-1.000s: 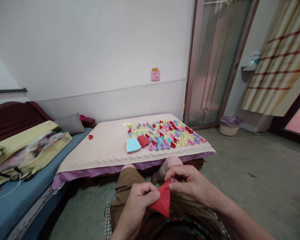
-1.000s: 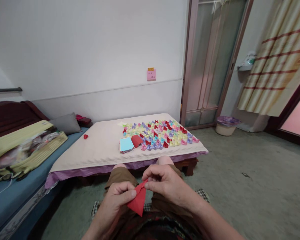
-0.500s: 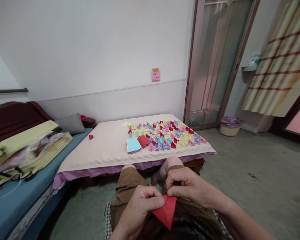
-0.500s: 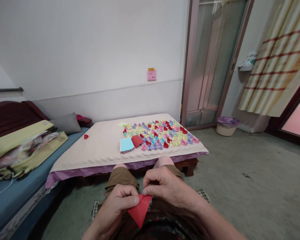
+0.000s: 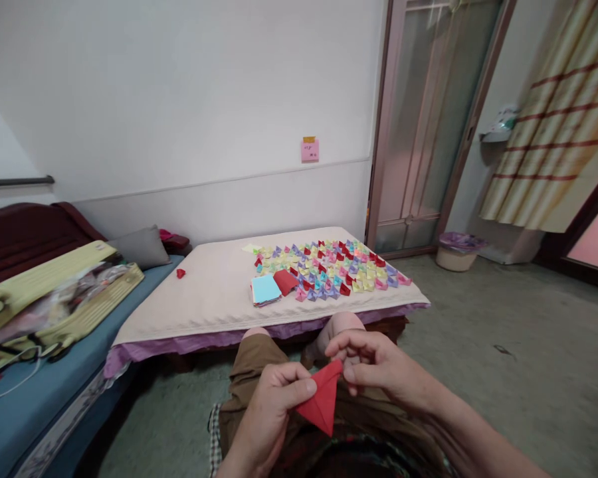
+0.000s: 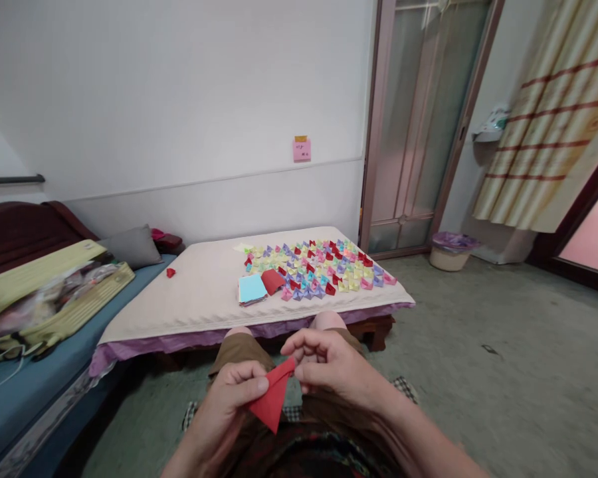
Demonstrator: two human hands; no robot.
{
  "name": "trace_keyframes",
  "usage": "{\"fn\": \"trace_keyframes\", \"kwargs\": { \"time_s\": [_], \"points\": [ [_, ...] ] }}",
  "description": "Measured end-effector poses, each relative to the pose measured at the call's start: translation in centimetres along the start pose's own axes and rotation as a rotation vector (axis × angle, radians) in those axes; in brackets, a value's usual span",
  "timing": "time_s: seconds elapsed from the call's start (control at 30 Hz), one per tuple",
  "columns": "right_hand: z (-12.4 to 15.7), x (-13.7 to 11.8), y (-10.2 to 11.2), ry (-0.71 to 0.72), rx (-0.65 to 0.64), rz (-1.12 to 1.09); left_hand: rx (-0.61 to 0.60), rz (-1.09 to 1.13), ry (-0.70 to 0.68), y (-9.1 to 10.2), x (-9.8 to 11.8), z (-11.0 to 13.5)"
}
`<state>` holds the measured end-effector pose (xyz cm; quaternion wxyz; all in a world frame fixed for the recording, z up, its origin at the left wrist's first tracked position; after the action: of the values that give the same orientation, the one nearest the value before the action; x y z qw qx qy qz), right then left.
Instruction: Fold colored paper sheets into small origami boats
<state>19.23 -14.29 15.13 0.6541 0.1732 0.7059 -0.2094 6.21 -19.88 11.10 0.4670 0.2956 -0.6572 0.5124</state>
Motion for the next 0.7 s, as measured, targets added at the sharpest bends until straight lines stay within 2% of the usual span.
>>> {"fn": "trace_keyframes", "kwargs": {
  "time_s": [0.13,0.2,0.33,0.7],
  "points": [
    [-0.2,0.5,0.4,0.082,0.136,-0.138,0.05,-0.191,-0.042,0.3,1.0,0.1],
    [-0.3,0.5,0.6,0.102,0.163,-0.172,0.081,-0.291,-0.054,0.5,1.4,0.1],
    [-0.3,0.4,0.7,0.102,0.181,-0.185,0.088,-0.391,-0.059,0.5,1.8,0.0],
    [-0.7,1.1,0.6,0.06,0.171,-0.172,0.08,-0.465,-0.061,0.7,1.4,-0.2]
  ]
}}
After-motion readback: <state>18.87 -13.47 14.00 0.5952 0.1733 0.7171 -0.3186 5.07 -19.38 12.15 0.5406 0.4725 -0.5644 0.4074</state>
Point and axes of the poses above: each hand's wrist, its own z-axis away from the middle knuckle, its own y-axis out of the back of the hand, x = y × z, the point moved 7 cm from there along -z, towards the middle knuckle, and after that the axes turned 15 degrees about -x, right-handed, at the moved point
